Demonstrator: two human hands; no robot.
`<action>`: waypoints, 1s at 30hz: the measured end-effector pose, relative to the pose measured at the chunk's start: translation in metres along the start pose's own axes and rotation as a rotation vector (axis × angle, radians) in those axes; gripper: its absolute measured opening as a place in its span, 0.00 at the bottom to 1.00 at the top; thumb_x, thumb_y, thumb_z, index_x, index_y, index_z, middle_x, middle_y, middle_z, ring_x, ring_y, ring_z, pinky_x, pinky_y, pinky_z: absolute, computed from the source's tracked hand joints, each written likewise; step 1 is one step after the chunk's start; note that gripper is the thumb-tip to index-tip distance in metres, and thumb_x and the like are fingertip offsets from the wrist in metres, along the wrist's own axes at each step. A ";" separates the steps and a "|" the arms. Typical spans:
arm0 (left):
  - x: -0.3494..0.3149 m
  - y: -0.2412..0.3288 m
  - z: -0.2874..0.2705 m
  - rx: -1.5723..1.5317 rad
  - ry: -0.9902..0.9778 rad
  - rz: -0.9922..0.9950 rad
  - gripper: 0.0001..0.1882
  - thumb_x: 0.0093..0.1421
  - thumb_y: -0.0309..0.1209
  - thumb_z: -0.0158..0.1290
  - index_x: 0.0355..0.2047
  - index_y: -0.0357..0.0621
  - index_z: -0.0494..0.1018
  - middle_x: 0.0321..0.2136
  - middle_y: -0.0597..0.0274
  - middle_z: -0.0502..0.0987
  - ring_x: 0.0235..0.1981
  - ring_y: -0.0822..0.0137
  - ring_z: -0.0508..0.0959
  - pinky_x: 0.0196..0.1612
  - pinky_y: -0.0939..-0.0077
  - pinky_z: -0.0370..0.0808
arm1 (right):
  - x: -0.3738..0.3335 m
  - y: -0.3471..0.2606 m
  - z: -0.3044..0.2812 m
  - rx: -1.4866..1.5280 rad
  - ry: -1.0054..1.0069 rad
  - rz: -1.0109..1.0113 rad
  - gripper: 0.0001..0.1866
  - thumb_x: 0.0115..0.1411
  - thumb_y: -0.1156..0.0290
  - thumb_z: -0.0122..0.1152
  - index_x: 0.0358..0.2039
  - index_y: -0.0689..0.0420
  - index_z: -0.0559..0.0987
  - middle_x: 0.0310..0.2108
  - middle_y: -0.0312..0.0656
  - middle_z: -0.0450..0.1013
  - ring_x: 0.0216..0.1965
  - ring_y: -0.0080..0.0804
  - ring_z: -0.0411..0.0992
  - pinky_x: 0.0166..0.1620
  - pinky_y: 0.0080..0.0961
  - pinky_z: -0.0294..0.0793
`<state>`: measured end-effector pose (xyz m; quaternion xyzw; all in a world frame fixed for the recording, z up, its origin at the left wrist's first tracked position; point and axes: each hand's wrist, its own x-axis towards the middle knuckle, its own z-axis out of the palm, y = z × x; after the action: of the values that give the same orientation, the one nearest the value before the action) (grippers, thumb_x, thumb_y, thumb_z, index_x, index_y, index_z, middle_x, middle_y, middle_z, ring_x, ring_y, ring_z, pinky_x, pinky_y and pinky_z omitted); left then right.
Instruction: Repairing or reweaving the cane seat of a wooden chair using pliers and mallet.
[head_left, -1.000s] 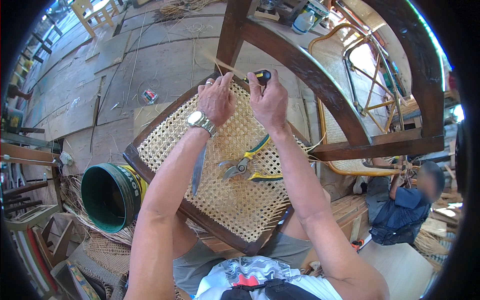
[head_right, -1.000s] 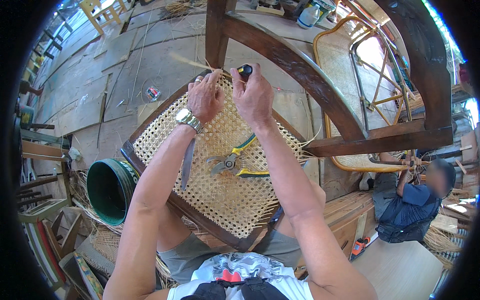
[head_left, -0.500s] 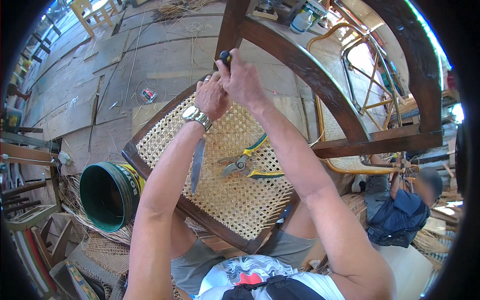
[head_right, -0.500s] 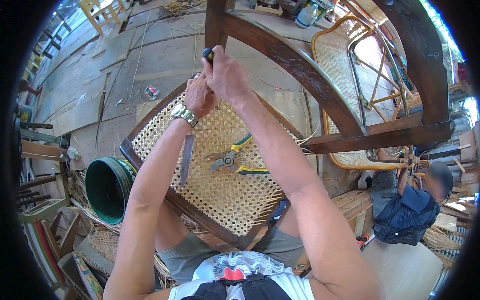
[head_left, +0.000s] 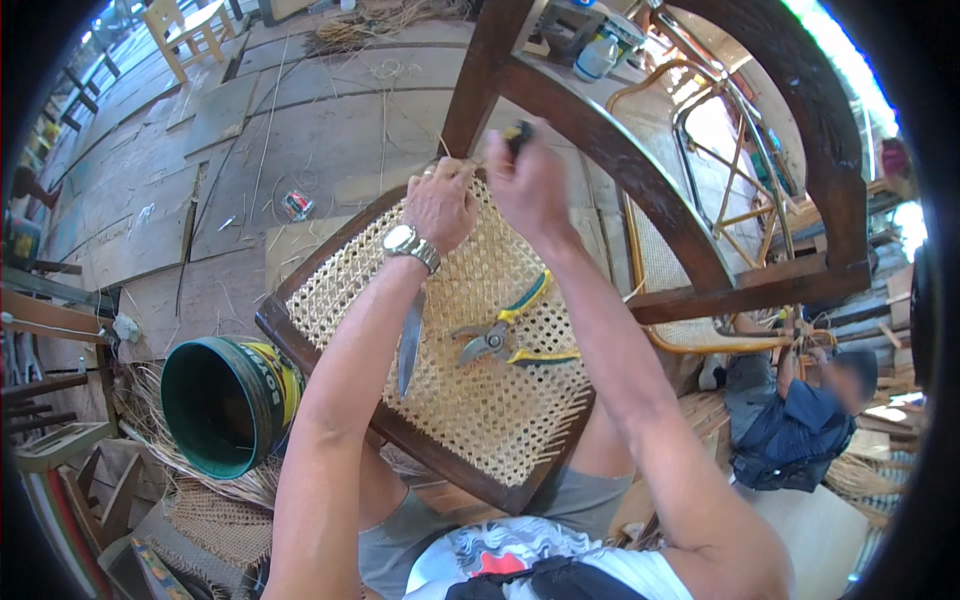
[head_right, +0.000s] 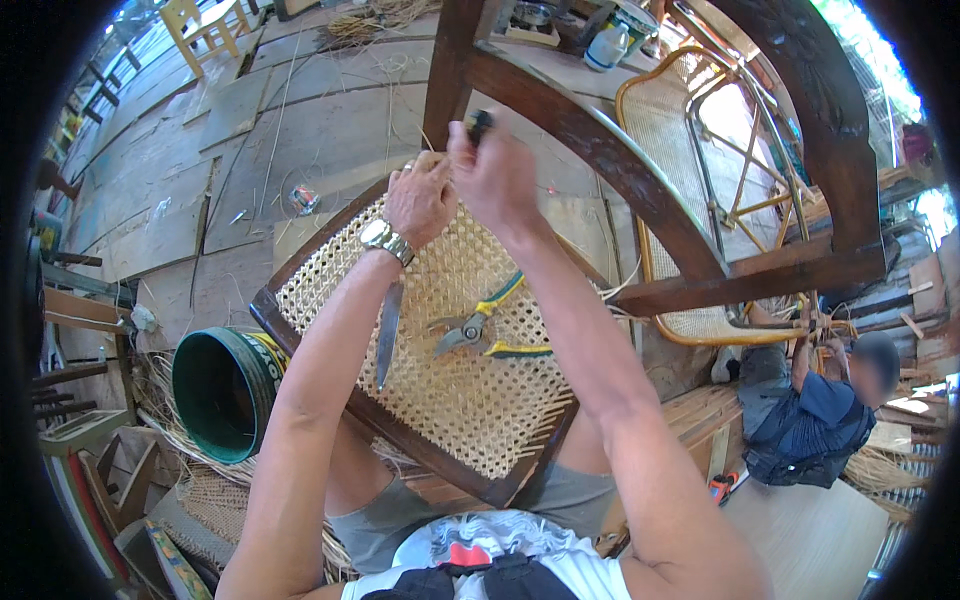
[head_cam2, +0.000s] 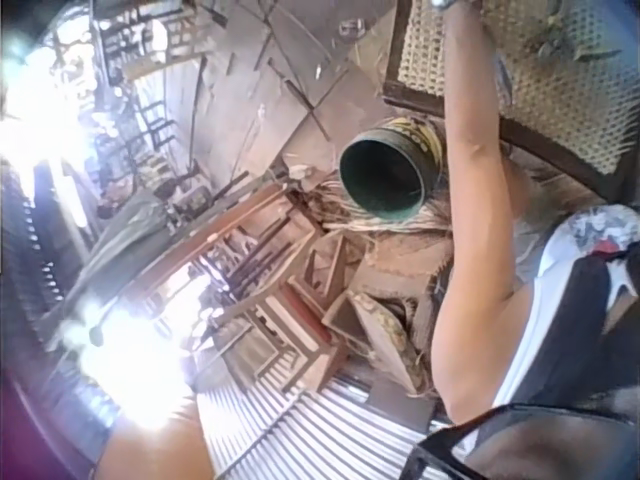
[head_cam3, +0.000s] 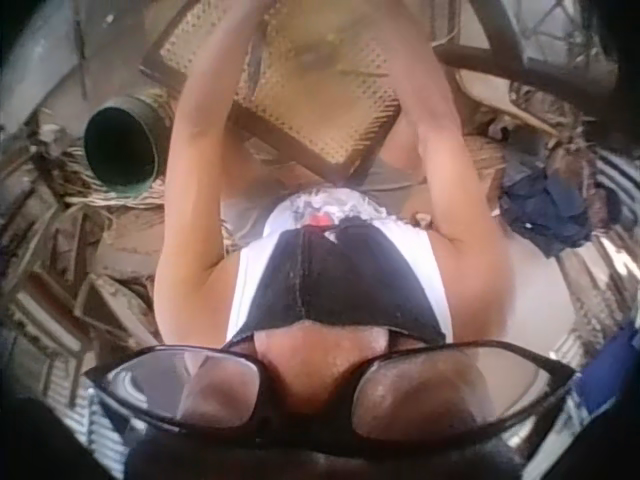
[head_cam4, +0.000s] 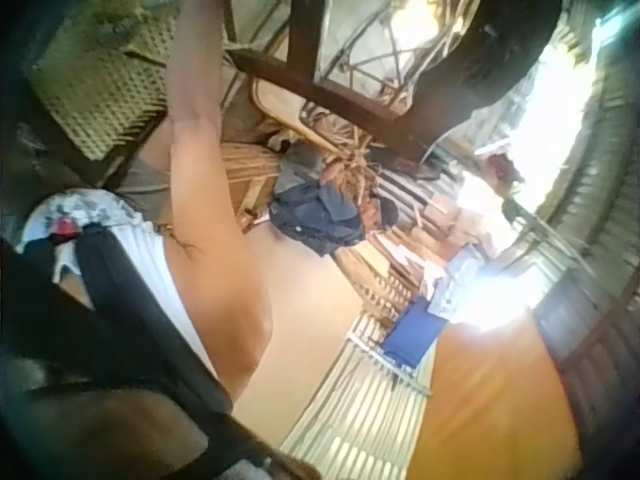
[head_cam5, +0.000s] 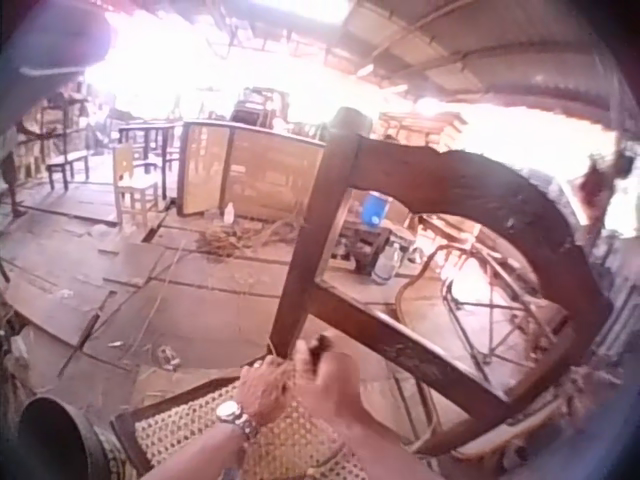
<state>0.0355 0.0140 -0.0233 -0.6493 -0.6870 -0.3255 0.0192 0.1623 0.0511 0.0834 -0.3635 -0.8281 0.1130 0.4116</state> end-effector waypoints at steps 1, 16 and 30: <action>0.002 0.000 -0.001 0.001 0.007 0.012 0.21 0.57 0.32 0.54 0.53 0.48 0.76 0.48 0.58 0.75 0.48 0.56 0.77 0.50 0.55 0.71 | -0.007 -0.004 -0.018 0.085 0.130 -0.040 0.13 0.68 0.63 0.62 0.41 0.58 0.70 0.18 0.44 0.72 0.18 0.42 0.74 0.23 0.36 0.73; -0.003 0.021 -0.011 0.065 -0.046 0.031 0.19 0.58 0.33 0.54 0.51 0.51 0.78 0.51 0.59 0.74 0.51 0.54 0.75 0.52 0.53 0.69 | -0.072 0.028 -0.092 0.341 0.043 0.203 0.10 0.68 0.68 0.64 0.43 0.57 0.72 0.23 0.38 0.75 0.21 0.21 0.74 0.23 0.25 0.71; 0.039 0.020 -0.024 -0.128 -0.250 -0.230 0.16 0.63 0.38 0.57 0.49 0.49 0.77 0.40 0.54 0.81 0.43 0.52 0.82 0.46 0.58 0.78 | -0.070 0.048 -0.109 0.529 0.186 0.314 0.12 0.69 0.62 0.62 0.39 0.56 0.71 0.21 0.38 0.72 0.21 0.24 0.72 0.27 0.24 0.72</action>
<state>0.0376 0.0353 0.0215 -0.6017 -0.7317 -0.2853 -0.1452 0.2971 0.0242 0.0874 -0.3763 -0.6626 0.3528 0.5431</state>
